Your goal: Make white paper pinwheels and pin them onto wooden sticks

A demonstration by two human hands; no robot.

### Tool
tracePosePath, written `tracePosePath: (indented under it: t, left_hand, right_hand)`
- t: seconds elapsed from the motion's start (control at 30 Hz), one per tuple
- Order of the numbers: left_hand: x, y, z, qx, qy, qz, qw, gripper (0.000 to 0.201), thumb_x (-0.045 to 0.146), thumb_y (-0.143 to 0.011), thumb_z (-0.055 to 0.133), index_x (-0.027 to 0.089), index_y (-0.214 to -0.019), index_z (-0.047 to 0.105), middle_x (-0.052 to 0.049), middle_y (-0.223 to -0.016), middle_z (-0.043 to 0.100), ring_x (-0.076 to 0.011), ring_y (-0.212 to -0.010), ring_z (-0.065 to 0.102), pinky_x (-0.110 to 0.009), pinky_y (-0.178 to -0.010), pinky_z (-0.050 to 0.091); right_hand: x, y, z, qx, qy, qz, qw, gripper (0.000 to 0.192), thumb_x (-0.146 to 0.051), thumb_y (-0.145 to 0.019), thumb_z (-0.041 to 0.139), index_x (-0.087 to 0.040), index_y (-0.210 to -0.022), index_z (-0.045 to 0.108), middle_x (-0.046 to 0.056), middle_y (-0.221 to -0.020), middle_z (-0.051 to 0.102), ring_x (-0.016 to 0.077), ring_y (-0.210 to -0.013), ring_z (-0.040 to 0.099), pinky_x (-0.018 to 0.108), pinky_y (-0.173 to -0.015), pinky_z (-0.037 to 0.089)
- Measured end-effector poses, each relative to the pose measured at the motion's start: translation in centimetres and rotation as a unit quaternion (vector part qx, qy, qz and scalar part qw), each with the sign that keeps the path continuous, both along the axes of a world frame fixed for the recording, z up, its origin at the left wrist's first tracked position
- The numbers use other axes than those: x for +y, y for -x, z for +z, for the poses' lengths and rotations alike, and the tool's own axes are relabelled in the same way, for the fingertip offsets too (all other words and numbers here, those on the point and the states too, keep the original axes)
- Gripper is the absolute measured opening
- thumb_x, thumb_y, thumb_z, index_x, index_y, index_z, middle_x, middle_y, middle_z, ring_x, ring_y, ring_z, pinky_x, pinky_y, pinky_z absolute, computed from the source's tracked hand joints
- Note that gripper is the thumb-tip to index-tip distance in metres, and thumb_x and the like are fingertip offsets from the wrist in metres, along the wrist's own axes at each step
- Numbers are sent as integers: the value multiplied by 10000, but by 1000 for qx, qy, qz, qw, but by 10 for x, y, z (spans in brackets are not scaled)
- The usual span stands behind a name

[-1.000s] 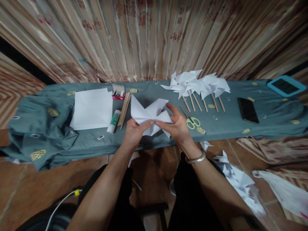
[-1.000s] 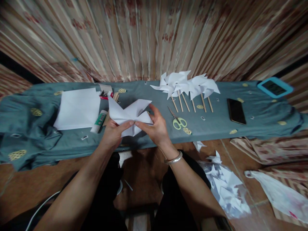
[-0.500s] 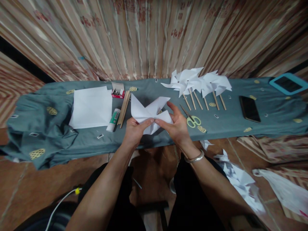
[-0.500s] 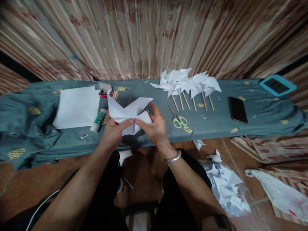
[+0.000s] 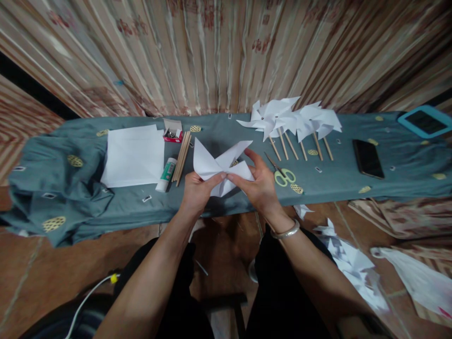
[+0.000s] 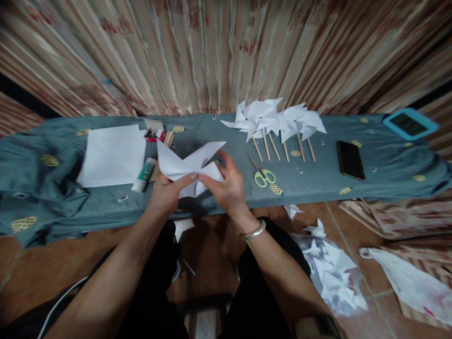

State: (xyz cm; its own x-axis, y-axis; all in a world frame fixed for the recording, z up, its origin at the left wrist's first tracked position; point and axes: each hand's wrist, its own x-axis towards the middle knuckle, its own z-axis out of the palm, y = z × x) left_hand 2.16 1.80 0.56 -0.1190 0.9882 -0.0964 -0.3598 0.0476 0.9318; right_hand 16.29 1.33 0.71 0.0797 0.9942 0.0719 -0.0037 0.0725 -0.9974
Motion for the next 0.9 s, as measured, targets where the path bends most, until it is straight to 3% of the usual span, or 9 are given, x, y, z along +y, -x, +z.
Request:
tracePosePath:
  t: [0.9]
  left_hand:
    - [0, 5, -1, 52, 23, 7, 998, 269, 261, -498, 860, 135, -691, 722, -17, -677, 724, -142, -592, 627, -248, -581, 519]
  right_hand:
    - [2, 0, 4, 1, 49, 24, 999, 756, -412, -600, 822, -176, -1240, 498, 71, -941, 752, 251, -850, 715, 381, -753, 590]
